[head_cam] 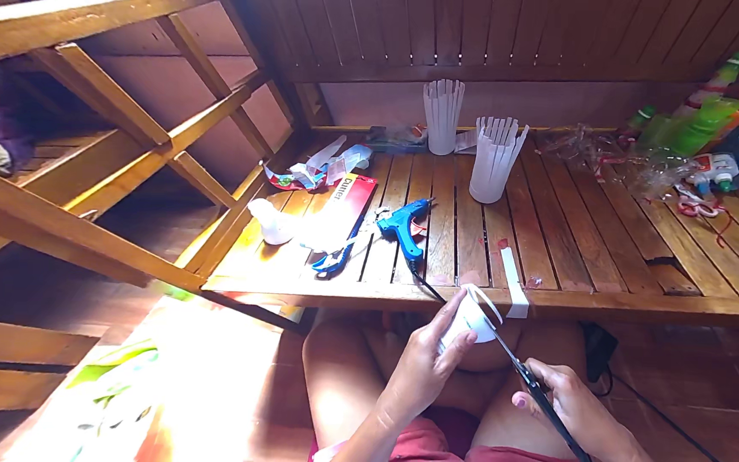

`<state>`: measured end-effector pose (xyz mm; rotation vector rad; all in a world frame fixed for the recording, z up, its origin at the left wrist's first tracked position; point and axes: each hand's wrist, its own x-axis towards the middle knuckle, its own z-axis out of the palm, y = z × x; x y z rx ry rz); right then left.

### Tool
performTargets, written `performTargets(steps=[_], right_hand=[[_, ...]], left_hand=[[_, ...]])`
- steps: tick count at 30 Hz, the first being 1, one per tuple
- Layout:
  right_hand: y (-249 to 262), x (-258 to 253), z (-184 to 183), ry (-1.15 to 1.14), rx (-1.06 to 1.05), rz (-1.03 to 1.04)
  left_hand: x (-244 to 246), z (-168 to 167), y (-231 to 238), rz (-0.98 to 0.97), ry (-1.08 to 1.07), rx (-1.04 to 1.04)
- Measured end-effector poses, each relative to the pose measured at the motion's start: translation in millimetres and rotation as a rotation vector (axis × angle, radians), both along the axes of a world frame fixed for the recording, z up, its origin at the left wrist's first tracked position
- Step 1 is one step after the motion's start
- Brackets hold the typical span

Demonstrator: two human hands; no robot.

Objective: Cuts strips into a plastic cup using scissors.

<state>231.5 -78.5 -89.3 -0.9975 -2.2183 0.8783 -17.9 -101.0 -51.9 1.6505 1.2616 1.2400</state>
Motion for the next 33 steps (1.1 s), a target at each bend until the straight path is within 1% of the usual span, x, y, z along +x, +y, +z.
performTargets(steps=[3,6,9,33], right_hand=[[0.8,1.7,4.9,-0.064,-0.053,0.013],[0.7,0.7,9.2,-0.1,-0.084,0.002],[1.2,0.0,9.4,-0.091,-0.069,-0.007],[1.2,-2.8,5.2,0.037,0.052,-0.001]], left_hand=[[2.9,-6.8,1.9,0.013,0.15,0.135],[3.9,-11.1,1.6,0.04,0.236,0.183],[3.1,-12.9,2.5,0.054,0.279,0.217],[0.2,-10.3,4.3,0.081,0.306,0.286]])
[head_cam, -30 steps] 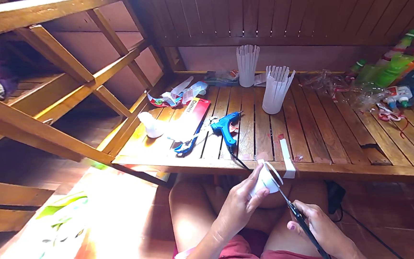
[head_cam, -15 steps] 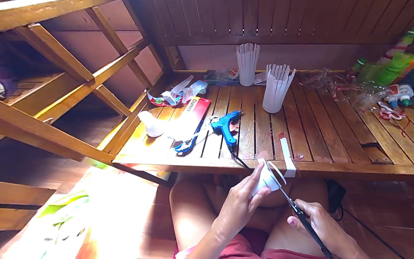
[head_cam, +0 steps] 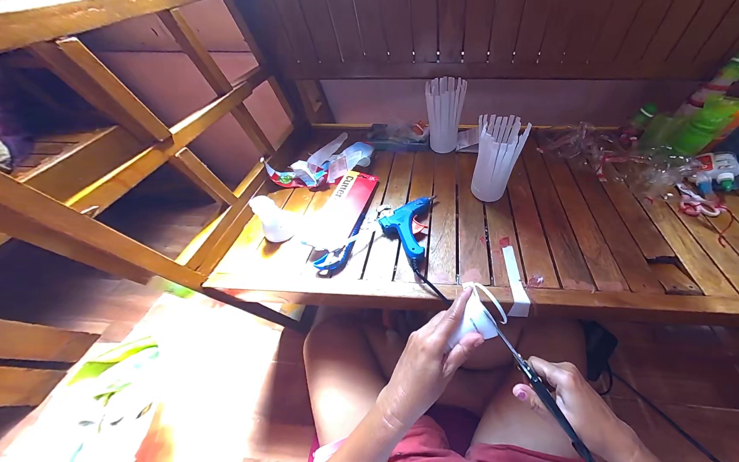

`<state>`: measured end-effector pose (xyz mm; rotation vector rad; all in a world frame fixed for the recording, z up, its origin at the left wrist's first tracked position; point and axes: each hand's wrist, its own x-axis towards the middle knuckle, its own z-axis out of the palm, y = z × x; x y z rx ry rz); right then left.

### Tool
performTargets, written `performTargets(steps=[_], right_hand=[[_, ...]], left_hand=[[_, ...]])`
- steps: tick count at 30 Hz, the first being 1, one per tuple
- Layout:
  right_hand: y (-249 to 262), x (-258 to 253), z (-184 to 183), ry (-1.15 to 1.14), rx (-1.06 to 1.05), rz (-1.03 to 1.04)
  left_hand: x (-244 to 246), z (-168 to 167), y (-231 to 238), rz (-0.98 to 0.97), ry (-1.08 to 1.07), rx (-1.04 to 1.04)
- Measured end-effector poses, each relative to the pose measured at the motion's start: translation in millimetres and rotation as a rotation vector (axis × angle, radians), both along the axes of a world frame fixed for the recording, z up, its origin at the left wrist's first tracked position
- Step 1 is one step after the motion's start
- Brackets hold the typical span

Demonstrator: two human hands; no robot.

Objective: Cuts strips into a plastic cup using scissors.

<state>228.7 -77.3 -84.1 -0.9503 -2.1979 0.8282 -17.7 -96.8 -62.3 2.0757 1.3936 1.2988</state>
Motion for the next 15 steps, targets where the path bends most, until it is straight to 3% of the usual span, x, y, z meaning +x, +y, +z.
performTargets(steps=[3,6,8,15], right_hand=[[0.6,0.0,-1.4,0.015,0.026,0.012],[0.7,-0.2,-3.5,0.036,0.017,0.03],[0.9,-0.1,-4.8,0.036,0.001,0.044],[1.7,1.6,1.0,-0.068,-0.09,0.053]], left_hand=[[-2.4,5.5,-1.3,-0.075,-0.16,-0.078],[-1.2,17.1,-4.6,-0.123,-0.466,-0.349],[-2.4,20.4,-5.2,-0.136,-0.516,-0.446],[-2.0,7.1,-4.4,-0.066,-0.139,-0.148]])
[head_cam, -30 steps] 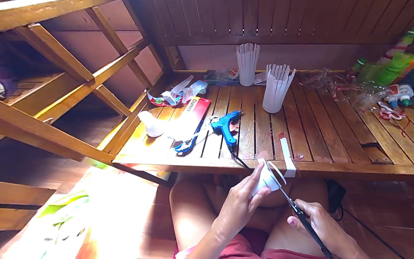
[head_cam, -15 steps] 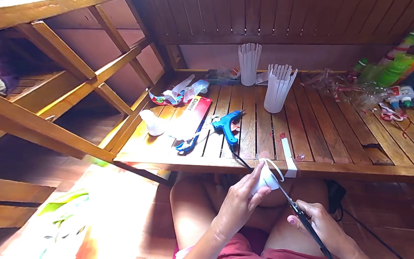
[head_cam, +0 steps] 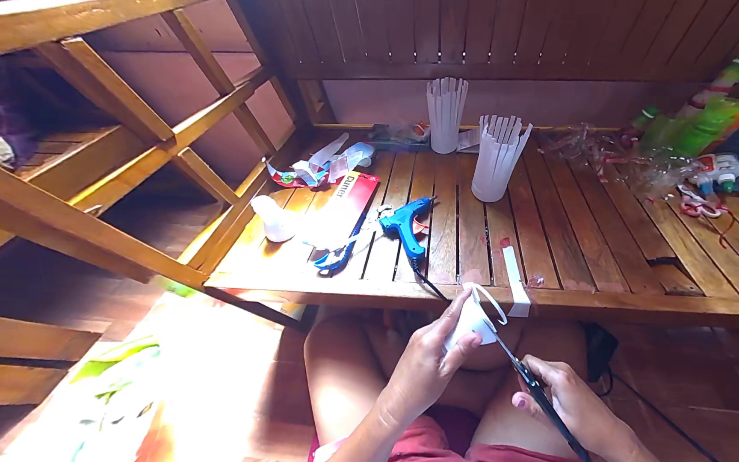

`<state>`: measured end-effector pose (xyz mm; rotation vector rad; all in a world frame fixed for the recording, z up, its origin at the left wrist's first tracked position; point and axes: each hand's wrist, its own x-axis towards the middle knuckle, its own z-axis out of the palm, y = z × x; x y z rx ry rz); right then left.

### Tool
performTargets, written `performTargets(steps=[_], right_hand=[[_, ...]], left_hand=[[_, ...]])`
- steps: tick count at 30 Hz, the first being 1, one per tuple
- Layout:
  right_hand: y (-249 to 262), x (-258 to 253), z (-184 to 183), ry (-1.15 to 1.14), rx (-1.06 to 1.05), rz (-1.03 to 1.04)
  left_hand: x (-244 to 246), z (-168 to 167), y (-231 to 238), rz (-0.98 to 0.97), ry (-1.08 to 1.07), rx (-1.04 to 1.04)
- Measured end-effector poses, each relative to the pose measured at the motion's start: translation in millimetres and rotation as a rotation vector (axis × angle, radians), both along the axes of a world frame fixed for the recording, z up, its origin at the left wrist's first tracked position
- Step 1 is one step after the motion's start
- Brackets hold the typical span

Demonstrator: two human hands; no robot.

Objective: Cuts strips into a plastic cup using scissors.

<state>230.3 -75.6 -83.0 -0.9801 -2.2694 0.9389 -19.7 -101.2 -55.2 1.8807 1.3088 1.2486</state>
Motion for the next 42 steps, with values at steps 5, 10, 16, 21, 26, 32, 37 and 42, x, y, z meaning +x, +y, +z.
performTargets(steps=[5,10,16,21,26,32,37,42], right_hand=[[-2.1,-3.8,-2.7,0.044,0.042,-0.032],[-2.3,-5.1,-4.4,0.072,0.082,-0.036],[-4.2,-5.7,-3.4,0.081,0.125,-0.04],[-4.2,-4.9,-2.5,0.076,0.133,-0.029],[-3.3,-4.9,-3.4,0.085,0.142,-0.015],[-0.8,-2.8,-6.8,0.148,0.111,0.006],[-0.9,0.3,-3.9,0.07,0.074,0.018],[-1.8,-1.0,2.7,0.022,0.022,-0.012]], left_hand=[[0.9,0.2,-0.5,0.032,0.032,0.035],[1.1,1.3,-0.3,0.037,0.043,0.041],[0.6,1.6,-0.3,0.028,0.032,0.048],[-1.0,0.0,-0.4,0.044,0.064,0.069],[-2.1,-0.5,0.0,0.034,0.051,0.083],[-1.4,7.3,-2.6,-0.056,-0.321,-0.141],[0.4,3.4,-2.7,-0.058,-0.101,-0.006],[2.4,-1.0,-2.3,0.023,0.046,0.053]])
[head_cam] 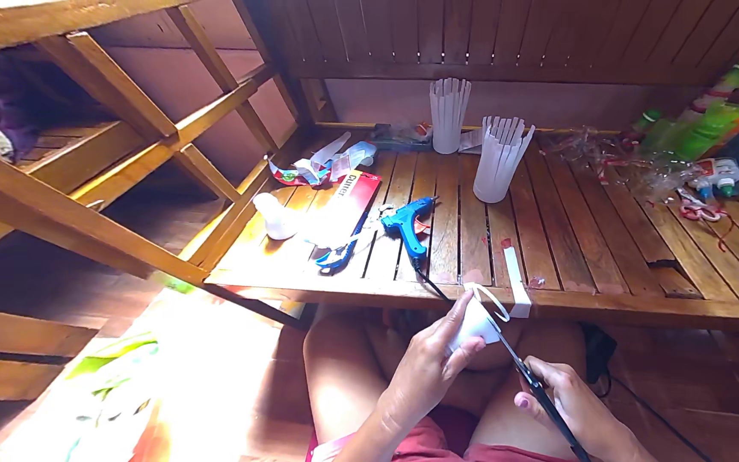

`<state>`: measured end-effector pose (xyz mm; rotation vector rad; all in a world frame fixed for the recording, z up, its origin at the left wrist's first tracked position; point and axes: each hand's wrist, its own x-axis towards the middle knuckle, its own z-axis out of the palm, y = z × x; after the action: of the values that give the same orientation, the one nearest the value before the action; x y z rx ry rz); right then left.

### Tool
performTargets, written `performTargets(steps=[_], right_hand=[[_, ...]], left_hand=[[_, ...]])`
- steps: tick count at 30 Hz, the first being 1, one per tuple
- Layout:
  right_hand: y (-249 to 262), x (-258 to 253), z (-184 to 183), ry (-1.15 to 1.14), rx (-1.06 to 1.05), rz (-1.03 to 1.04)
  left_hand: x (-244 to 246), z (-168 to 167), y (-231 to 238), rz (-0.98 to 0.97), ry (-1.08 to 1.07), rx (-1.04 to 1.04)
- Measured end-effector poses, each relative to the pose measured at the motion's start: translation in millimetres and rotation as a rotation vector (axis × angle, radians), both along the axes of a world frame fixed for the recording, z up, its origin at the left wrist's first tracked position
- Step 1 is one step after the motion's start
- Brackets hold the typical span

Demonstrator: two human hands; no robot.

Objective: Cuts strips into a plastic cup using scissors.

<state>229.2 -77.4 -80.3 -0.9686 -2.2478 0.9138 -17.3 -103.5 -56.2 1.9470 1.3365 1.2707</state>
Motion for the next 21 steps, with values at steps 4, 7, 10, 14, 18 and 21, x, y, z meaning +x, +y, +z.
performTargets(steps=[4,7,10,14,18,21], right_hand=[[1.0,-1.0,-2.3,0.019,0.022,-0.001],[1.3,-1.4,-2.5,0.029,0.02,0.002],[1.1,-2.8,-1.7,0.048,0.05,-0.004],[2.7,-3.6,-2.3,0.07,0.098,-0.009],[3.0,-4.3,3.6,0.111,0.087,-0.007],[4.5,-7.1,10.4,0.14,0.073,-0.025]], left_hand=[[-1.4,-2.2,-0.3,0.02,0.026,0.022],[-1.4,-2.0,-0.4,0.034,0.04,0.037],[-0.9,-0.7,0.7,0.047,0.038,0.04],[0.3,1.4,2.4,0.065,0.042,0.054],[-0.4,12.2,3.4,0.041,0.05,0.052],[-3.7,28.0,9.0,0.005,0.081,0.066]])
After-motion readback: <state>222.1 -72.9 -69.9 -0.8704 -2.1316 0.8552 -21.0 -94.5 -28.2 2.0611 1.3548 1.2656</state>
